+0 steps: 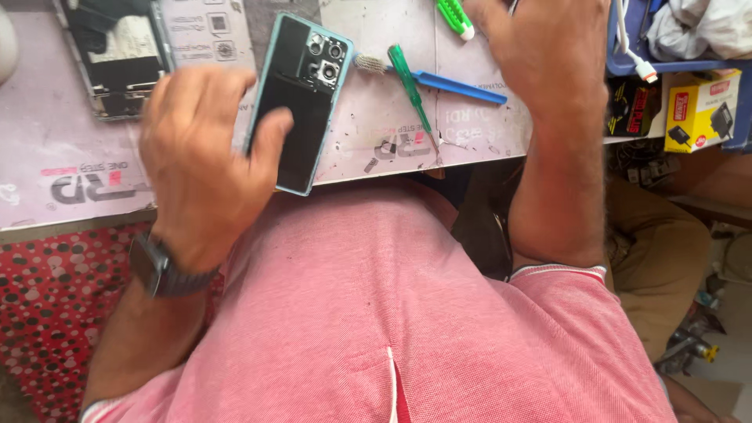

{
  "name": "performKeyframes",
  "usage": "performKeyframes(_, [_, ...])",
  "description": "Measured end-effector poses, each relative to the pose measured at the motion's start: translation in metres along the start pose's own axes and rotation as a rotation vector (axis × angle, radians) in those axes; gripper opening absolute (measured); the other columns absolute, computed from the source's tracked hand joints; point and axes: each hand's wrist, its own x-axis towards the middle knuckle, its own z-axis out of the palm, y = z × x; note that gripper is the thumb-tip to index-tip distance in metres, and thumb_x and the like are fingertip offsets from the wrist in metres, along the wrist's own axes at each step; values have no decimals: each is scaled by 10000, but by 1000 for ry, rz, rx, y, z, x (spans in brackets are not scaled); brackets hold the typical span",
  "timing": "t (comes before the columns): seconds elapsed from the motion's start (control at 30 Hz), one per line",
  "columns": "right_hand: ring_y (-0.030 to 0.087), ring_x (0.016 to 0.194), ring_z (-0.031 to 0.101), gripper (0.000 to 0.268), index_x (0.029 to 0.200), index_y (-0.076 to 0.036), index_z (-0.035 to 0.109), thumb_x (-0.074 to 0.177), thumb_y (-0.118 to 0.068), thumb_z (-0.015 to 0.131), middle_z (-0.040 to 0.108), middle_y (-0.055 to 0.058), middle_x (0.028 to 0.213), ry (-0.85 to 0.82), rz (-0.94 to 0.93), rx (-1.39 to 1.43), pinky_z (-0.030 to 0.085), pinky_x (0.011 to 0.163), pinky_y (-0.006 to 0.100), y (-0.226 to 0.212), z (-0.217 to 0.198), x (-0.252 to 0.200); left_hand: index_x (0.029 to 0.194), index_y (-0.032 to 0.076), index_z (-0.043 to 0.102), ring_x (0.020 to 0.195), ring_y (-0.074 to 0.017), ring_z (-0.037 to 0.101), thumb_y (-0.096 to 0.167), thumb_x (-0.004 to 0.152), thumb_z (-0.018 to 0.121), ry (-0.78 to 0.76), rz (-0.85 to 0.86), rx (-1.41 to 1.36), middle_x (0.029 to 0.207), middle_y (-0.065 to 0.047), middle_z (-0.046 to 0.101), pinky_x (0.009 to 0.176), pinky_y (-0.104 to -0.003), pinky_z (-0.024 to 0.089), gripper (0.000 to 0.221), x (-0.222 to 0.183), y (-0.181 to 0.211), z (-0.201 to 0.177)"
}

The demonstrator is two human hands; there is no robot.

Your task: The person pries off the back panel of a blue smartphone using a tool and their fingers, then brushes the back of the phone with a brush and removes internal components from a second phone chassis.

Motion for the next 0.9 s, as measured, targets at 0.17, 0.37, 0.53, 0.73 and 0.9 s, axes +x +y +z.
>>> performKeyframes(0.17, [324,972,650,181,961,-62,786,869,-212,827,715,135,1012,-77,-129,121,504,828,443,-46,-28,-17,1324,32,599,1217,-339,447,607,814,909,-53,-47,62,1301,-141,511,1029,-547,306,829,-27,9,-3])
performKeyframes(0.37, [280,1041,616,132,942,-71,753,931,-182,823,693,95,1034,-103,-127,-37,470,909,452,-60,-16,-17,1391,26,548,1222,-345,427,638,718,919,-51,-78,135,1319,-155,490,1005,-568,285,983,-39,11,8])
performKeyframes(0.53, [300,955,629,109,1053,-68,714,978,-135,758,672,113,957,-88,19,-130,449,880,468,-43,-30,-19,1437,16,517,1280,-328,432,597,814,891,-47,-46,117,1342,-135,492,1075,-545,289,931,-46,5,15])
performKeyframes(0.73, [294,988,608,276,1345,-57,620,1073,-15,634,617,108,1077,99,-171,1,462,857,419,-48,-46,-14,1440,1,510,1265,-323,441,609,830,870,-6,-58,94,1337,-139,527,1062,-540,279,933,-52,0,15])
performKeyframes(0.9, [239,775,606,308,1357,-144,702,1059,-66,705,615,87,926,-13,-321,74,455,608,386,-103,-23,4,1434,-22,499,1220,-308,458,639,854,888,36,-62,90,1246,-102,562,1037,-538,268,962,-58,-4,16])
